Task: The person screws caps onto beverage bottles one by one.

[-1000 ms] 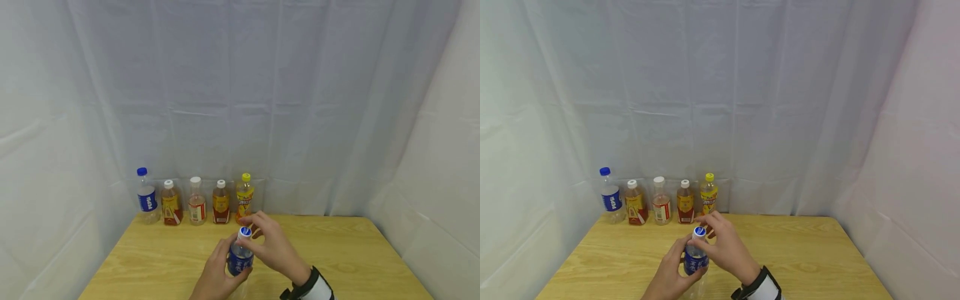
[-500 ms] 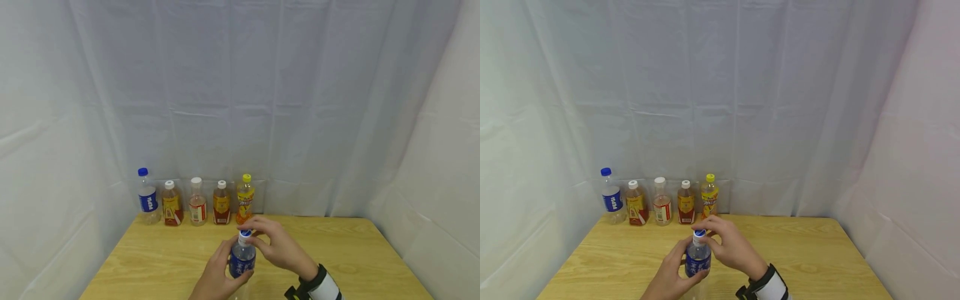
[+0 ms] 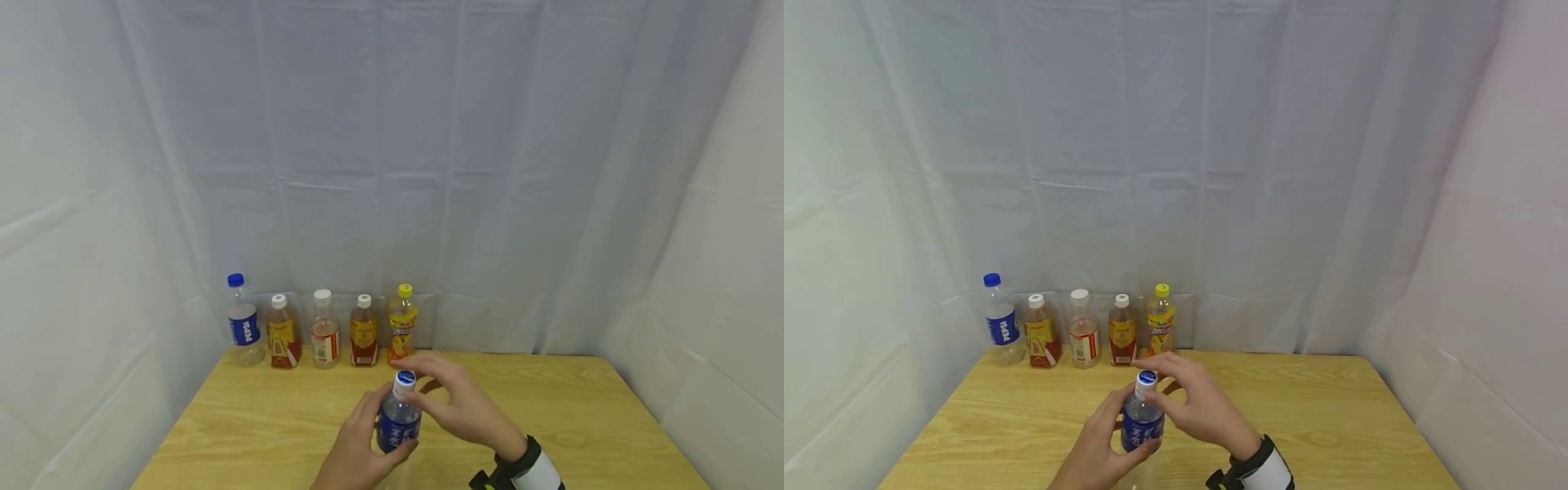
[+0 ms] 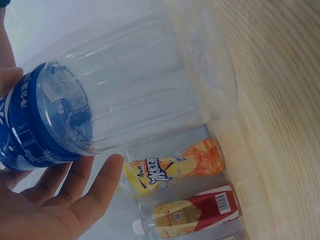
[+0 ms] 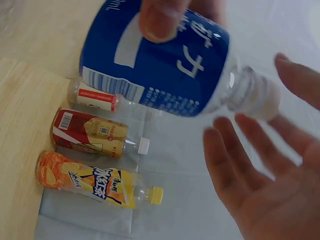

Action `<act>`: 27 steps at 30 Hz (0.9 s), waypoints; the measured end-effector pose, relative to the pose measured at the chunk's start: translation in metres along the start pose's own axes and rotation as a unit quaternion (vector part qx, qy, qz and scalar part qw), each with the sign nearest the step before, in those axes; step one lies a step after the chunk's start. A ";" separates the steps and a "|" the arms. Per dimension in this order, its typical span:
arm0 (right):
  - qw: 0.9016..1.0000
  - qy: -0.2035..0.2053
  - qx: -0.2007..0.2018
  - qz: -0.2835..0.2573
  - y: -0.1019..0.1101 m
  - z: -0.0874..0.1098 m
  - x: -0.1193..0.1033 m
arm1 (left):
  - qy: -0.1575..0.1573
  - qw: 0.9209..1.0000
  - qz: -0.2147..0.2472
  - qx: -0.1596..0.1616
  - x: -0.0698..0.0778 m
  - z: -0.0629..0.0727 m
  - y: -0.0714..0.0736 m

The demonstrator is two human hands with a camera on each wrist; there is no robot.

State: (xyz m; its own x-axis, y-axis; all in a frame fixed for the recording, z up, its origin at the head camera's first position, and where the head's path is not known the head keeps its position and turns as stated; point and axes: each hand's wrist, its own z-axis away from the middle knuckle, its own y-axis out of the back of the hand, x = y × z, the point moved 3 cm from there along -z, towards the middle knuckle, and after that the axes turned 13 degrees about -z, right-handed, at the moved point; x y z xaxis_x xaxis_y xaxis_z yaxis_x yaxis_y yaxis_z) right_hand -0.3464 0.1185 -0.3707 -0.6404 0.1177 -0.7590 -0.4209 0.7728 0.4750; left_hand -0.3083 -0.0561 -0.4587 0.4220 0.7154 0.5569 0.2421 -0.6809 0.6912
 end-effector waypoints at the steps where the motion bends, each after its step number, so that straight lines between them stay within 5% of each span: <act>1: 1.000 0.004 -0.008 -0.006 0.001 0.001 0.000 | -0.003 1.000 0.000 0.003 0.001 0.000 0.000; 11: 0.994 -0.032 0.077 0.067 -0.002 -0.001 0.000 | -0.009 1.000 -0.017 0.001 0.003 0.000 -0.005; 21: 1.000 0.020 0.009 0.015 0.010 0.007 0.000 | 0.003 1.000 -0.020 -0.013 0.005 -0.002 -0.005; 27: 0.996 -0.015 0.070 0.059 0.007 0.004 -0.002 | -0.011 1.000 -0.027 -0.011 0.009 -0.002 -0.006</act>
State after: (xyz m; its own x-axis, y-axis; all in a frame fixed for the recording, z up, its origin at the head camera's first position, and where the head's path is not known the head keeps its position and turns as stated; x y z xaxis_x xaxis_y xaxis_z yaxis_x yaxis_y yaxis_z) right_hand -0.3456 0.1261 -0.3683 -0.6601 0.2299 -0.7152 -0.2482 0.8318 0.4965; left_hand -0.3074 -0.0456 -0.4570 0.4281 0.7475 0.5079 0.2457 -0.6371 0.7306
